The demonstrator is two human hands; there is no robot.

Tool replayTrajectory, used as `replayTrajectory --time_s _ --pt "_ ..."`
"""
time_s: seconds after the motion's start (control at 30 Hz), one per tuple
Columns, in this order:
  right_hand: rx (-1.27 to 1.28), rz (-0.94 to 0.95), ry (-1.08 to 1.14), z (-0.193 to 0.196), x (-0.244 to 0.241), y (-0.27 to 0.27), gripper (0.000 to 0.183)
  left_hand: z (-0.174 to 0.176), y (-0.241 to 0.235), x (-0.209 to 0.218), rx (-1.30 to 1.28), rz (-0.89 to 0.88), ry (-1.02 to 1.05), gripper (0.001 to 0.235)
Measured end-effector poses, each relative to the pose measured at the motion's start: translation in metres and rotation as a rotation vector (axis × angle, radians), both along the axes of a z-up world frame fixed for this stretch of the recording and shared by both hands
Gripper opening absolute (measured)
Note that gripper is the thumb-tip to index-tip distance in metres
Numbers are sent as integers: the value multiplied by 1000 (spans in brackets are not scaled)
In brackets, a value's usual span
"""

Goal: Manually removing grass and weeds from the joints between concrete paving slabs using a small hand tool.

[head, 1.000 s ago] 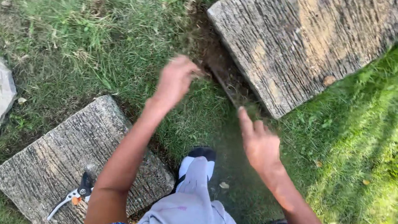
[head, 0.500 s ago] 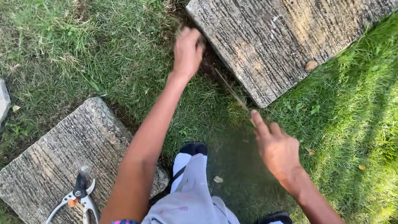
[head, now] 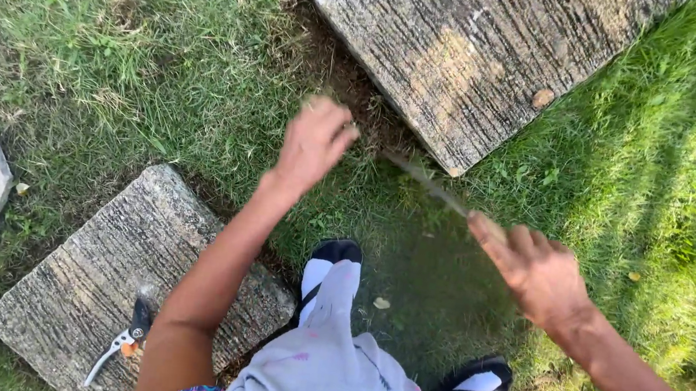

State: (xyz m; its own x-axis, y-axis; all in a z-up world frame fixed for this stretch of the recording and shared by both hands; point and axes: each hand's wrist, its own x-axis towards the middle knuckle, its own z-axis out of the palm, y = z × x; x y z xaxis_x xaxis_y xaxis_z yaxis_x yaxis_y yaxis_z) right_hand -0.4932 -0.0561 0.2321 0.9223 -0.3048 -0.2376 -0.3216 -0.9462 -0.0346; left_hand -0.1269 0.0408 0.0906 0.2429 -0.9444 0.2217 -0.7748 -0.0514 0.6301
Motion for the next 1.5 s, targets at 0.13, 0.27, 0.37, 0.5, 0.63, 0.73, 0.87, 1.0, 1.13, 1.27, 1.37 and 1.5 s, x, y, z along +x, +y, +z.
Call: replayTrajectory --time_s 0.13,0.27,0.37,0.5,0.63,0.73,0.87,1.0,1.13,1.27,1.37,1.5 --pt "42 -112 -73 1 37 -1 81 -12 -51 16 -50 113 -1 45" --pt "-5 -154 135 -26 43 11 76 -19 -72 -16 226 186 33 64" --pt "-40 -20 98 -23 33 24 73 -38 -51 -39 217 172 6 39" --pt "5 43 12 -1 16 29 77 -43 -12 -47 142 -158 31 10" --pt "-3 66 162 6 -12 23 79 25 14 31 14 -80 -114 20" --pt "-47 68 181 18 -23 21 77 37 43 122 337 186 -539 15" --pt "-92 -3 98 33 -28 17 78 57 69 200 32 413 -571 25" --pt "83 -218 120 36 -33 16 70 78 60 184 237 661 -369 35" --pt "624 -606 -104 13 -49 13 57 123 -1 57 198 801 440 16" --pt "1084 -941 39 -11 -64 1 55 71 -22 -43 190 -215 54 78" --pt "1159 -1030 113 -16 -65 -6 54 44 -27 -79 315 -293 120 85" --pt "1120 -1164 127 -26 -64 -19 58 -17 -16 -81 195 -196 353 20"
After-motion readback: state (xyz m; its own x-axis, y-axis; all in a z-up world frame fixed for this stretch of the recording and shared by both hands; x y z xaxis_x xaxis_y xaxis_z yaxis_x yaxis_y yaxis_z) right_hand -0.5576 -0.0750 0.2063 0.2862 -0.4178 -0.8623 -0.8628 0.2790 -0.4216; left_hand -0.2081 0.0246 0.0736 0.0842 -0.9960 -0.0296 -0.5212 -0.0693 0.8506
